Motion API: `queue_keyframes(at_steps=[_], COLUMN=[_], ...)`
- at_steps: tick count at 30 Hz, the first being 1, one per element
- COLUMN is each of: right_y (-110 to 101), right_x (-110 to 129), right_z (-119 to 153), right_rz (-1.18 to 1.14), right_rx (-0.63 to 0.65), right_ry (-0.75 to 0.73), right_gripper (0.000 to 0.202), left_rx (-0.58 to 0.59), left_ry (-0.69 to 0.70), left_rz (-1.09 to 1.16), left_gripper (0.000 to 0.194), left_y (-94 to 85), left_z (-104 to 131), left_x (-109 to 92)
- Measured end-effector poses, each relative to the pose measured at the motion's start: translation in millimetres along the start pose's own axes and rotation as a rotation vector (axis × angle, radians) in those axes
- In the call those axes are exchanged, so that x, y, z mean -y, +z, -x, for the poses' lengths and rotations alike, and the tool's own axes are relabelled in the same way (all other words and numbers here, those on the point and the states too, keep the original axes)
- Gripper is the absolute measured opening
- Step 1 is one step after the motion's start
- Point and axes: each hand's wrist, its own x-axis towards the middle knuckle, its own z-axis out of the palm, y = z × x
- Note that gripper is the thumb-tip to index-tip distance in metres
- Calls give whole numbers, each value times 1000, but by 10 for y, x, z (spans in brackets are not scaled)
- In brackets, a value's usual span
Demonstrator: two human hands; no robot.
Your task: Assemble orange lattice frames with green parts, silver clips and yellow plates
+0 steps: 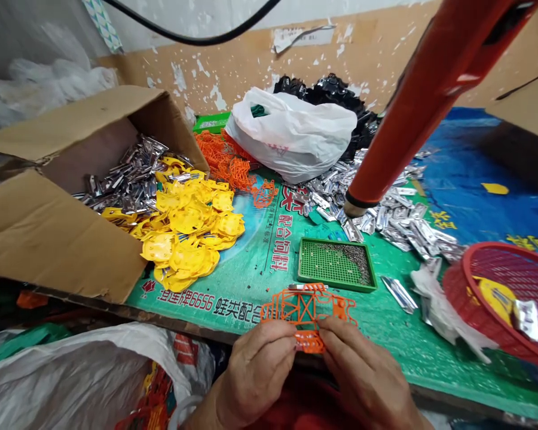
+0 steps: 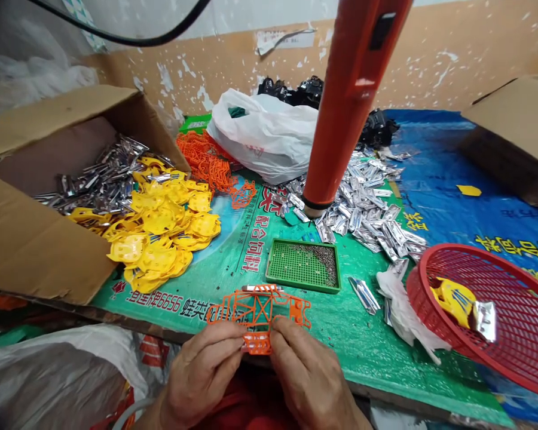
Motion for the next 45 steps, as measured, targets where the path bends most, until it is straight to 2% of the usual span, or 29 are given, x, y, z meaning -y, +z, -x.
queue_keyframes(at_steps=[9,13,16,23,29,32,36,40,45], right_y=[-51,-53,-49,-6,31,36,32,29,40], right_x=[-34,-50,-48,15,17,33,65,81,64], right_z=[-86,-109,-101,-11,48,49,56,86,117], right_rz=[-56,-40,-38,-206,-209,-211,-150,-82,-104], right_rx=[-5,0,32,161,152,119,54,-20,-29], right_ry=[-14,-23,-19,52,64,68,71,67,88], right_gripper=[21,20,20,22,21,20,15,11,4], left_rx=[24,73,198,594,782,784,677,619,593], left_ry=[-69,-120,-128,-121,-144,-83,-9,4,23], left_rz=[14,-47,-52,-86,-98,-63,16,52,77], left_gripper=[12,20,23,23,18,17,22,22,23], left_y=[13,51,27,-176,-121,-71,-45,-41,-26], left_z=[23,13,-25,-102,-121,-105,-46,8,2], left_x=[-31,-62,-79,-99,-122,-76,16,62,68])
